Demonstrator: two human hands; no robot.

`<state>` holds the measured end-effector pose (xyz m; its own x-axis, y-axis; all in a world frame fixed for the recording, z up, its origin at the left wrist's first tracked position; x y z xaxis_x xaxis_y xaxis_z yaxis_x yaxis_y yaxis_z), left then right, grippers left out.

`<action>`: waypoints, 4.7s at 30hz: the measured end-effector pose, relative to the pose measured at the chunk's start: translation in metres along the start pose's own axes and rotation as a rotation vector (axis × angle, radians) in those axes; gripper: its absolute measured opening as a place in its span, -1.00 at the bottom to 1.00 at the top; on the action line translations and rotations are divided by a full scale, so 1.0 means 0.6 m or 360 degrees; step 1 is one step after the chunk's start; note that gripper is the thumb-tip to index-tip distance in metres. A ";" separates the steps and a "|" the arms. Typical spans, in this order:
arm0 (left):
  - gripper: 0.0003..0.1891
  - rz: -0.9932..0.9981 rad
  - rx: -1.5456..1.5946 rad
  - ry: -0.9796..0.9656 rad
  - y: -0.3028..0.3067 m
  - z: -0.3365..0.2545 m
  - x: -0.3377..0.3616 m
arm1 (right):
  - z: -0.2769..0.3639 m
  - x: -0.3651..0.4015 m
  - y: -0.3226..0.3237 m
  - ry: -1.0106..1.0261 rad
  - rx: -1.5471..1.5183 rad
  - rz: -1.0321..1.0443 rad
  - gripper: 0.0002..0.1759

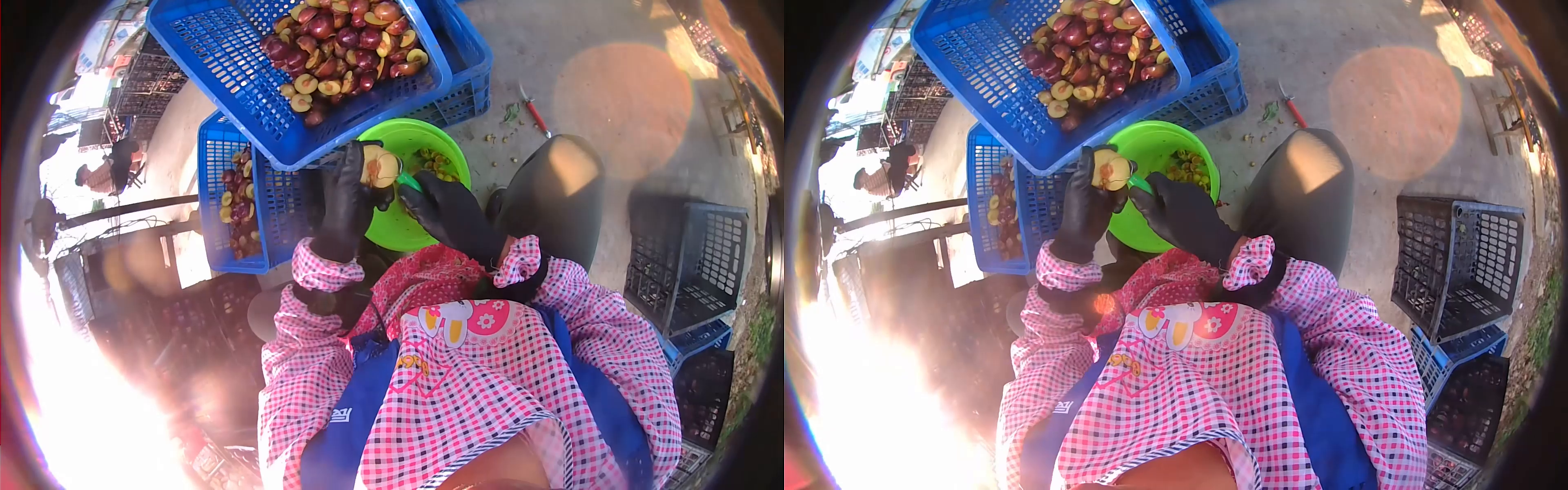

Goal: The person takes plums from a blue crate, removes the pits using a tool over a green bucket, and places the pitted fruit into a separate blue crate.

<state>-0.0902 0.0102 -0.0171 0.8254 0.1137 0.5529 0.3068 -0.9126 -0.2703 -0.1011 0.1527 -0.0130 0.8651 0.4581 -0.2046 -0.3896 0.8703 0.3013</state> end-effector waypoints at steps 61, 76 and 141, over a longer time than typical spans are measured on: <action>-0.49 0.0571 -0.1545 -0.0016 -0.108 -0.119 -0.032 | -0.044 -0.033 0.080 -0.0652 -0.1074 -0.0405 -0.62; -0.50 0.0103 -0.0186 -0.0345 0.019 0.045 0.038 | -0.002 0.006 -0.003 -0.0691 -0.0712 0.0191 -0.55; -0.53 -0.0768 -0.2747 -0.1048 0.125 -0.292 -0.120 | 0.003 0.019 -0.072 -0.0813 -0.1503 0.0723 -0.51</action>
<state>-0.2098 -0.1355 0.0609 0.9771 0.1717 -0.1259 0.1373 -0.0562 0.9889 -0.0739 0.1199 -0.0265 0.5282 0.8233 0.2078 -0.5904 0.5320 -0.6069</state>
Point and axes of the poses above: each hand's wrist, its own x-axis away from the middle knuckle, its own y-axis out of the back of the hand, z = x × y, the point moved 10 cm from there along -x, towards the middle knuckle, and after that the axes turned 7 degrees about y, right-handed, at the moved point
